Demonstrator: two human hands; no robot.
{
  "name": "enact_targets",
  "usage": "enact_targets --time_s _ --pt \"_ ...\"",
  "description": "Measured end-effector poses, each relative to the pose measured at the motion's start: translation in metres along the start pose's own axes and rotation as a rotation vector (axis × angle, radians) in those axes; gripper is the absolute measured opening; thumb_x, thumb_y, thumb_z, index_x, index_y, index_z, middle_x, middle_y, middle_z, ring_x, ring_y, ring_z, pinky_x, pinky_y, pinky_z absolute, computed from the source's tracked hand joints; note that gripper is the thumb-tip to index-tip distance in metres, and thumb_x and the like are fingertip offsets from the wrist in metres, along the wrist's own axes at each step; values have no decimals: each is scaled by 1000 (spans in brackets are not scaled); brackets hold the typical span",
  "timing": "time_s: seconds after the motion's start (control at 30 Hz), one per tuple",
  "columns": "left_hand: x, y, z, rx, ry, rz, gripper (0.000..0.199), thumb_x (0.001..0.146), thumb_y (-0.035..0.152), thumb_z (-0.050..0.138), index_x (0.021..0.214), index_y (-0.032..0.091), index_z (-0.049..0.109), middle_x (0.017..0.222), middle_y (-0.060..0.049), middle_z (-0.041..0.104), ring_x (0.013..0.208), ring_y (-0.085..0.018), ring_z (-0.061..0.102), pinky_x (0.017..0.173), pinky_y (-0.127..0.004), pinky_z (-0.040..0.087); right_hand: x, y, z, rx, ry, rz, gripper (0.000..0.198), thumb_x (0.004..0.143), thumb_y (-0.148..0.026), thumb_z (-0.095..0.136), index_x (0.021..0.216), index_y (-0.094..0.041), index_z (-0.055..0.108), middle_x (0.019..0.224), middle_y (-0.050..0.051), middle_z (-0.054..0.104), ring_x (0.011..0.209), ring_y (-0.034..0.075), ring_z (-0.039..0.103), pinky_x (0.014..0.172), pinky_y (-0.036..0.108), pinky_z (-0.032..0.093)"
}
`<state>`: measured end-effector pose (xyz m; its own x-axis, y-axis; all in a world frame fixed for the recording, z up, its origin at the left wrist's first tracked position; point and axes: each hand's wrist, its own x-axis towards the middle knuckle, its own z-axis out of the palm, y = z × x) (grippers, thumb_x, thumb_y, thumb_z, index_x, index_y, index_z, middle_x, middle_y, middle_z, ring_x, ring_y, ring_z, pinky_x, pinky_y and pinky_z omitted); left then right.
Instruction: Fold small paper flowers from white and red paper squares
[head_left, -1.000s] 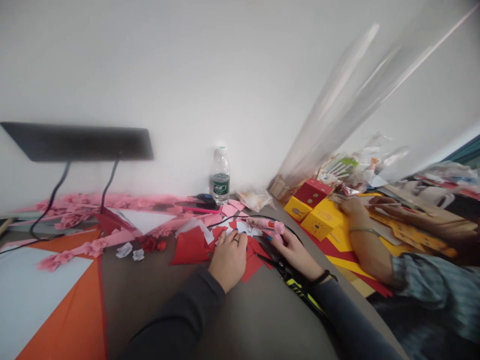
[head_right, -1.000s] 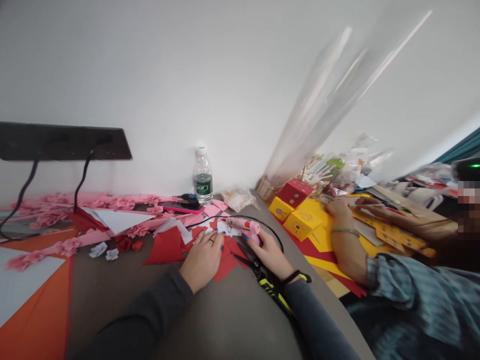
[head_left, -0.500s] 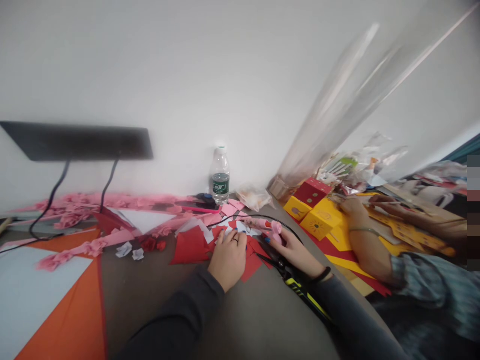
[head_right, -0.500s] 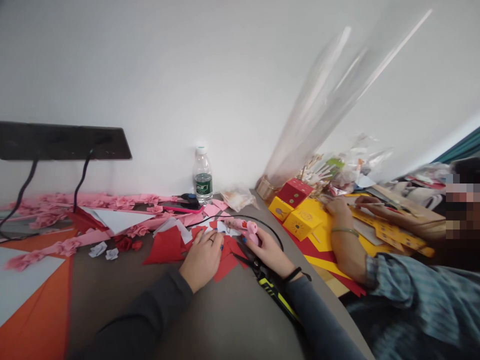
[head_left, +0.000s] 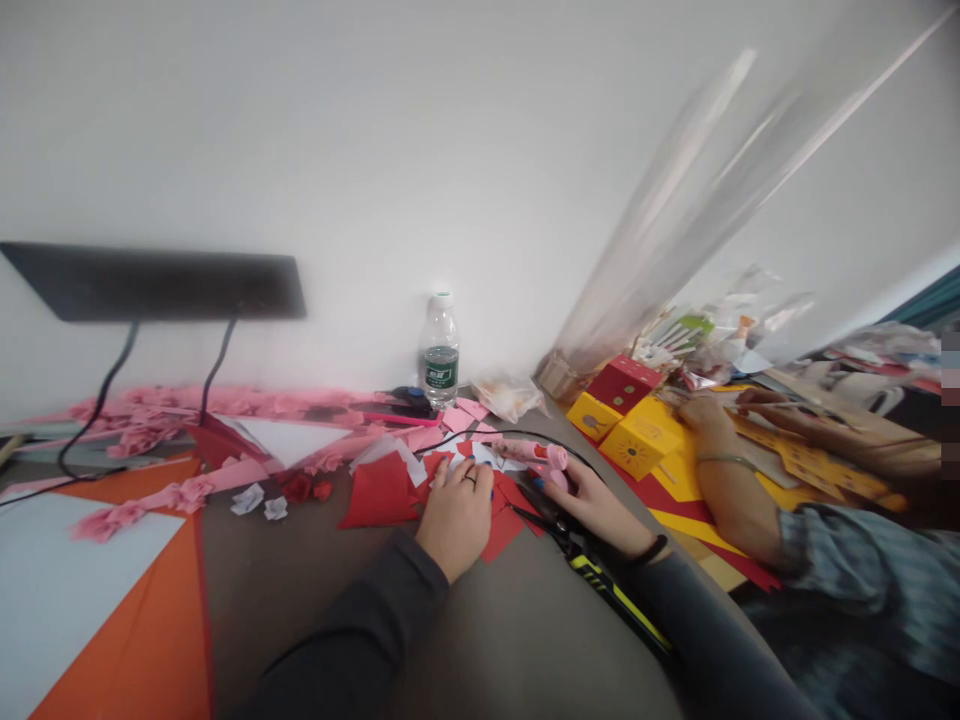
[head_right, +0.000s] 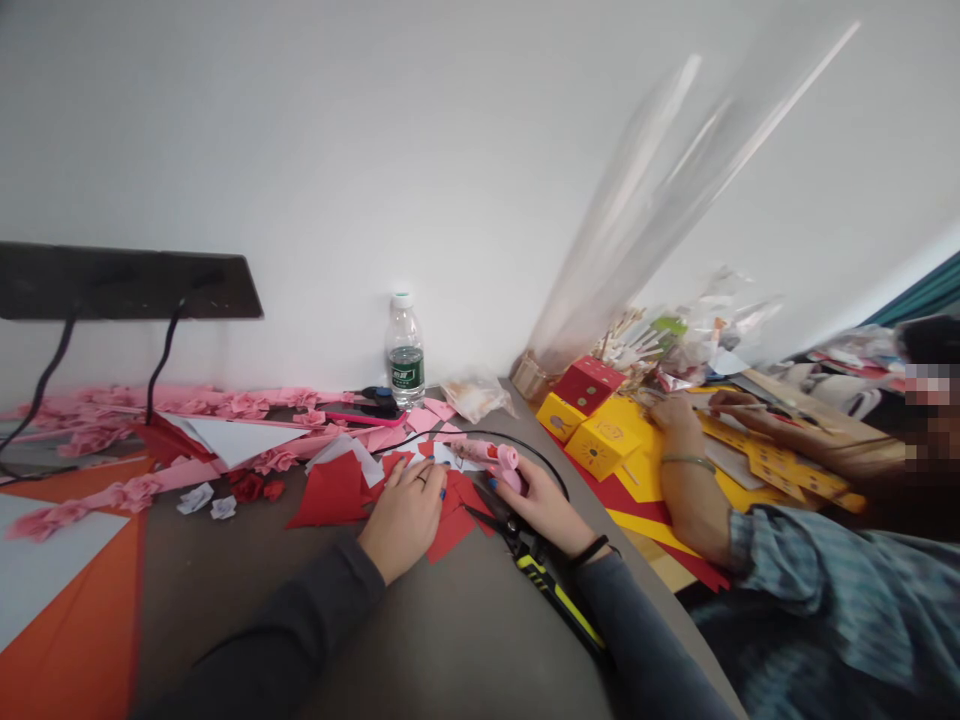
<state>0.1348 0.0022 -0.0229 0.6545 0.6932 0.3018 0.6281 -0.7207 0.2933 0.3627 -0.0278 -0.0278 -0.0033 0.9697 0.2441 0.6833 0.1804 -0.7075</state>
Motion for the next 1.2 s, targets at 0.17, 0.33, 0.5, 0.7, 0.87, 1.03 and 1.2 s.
enact_targets --time_s 0.17,0.33,0.5,0.7,0.87,1.03,1.2 --pt "0 -1 2 1 5 8 31 89 9 40 118 12 52 111 -14 68 121 -28 54 108 -53 34 0 1 0 15 27 23 54 80 -55 61 117 -15 63 117 15 69 106 34 64 99 51 47" --pt "-1 -1 2 -1 7 1 32 89 9 40 118 12 52 110 -14 68 121 -28 54 108 -53 33 2 -5 -4 19 -18 9 52 83 -57 57 111 -15 66 112 14 71 101 33 66 96 48 50" --pt "0 -1 2 8 2 5 31 89 9 40 118 12 51 110 -15 68 122 -28 54 108 -53 33 1 -2 -5 15 -41 -4 48 85 -52 57 112 -14 64 112 14 71 102 32 66 95 47 50" --pt "0 -1 1 15 30 15 27 88 9 42 113 13 52 106 -14 68 117 -28 55 107 -52 34 -2 5 -5 24 -30 22 52 80 -48 63 119 -14 58 117 15 67 109 32 63 96 48 50" --pt "3 -2 -14 -54 92 17 18 87 8 41 98 16 54 96 -11 66 104 -28 58 97 -47 42 -11 -6 -20 1 -50 9 47 84 -46 61 121 -18 56 117 12 67 106 28 65 92 41 53" --pt "9 -2 -35 -483 213 -92 13 87 12 41 86 20 50 80 -3 61 77 -19 59 72 -31 46 -42 10 -43 -87 120 106 63 75 -60 64 124 -20 55 128 16 61 116 33 60 101 50 47" --pt "6 -5 -50 -1007 195 -262 7 84 22 49 78 19 51 70 2 57 61 -13 56 56 -22 43 -71 15 -58 -282 349 283 67 67 -73 59 103 -17 61 107 22 68 105 43 63 92 60 48"
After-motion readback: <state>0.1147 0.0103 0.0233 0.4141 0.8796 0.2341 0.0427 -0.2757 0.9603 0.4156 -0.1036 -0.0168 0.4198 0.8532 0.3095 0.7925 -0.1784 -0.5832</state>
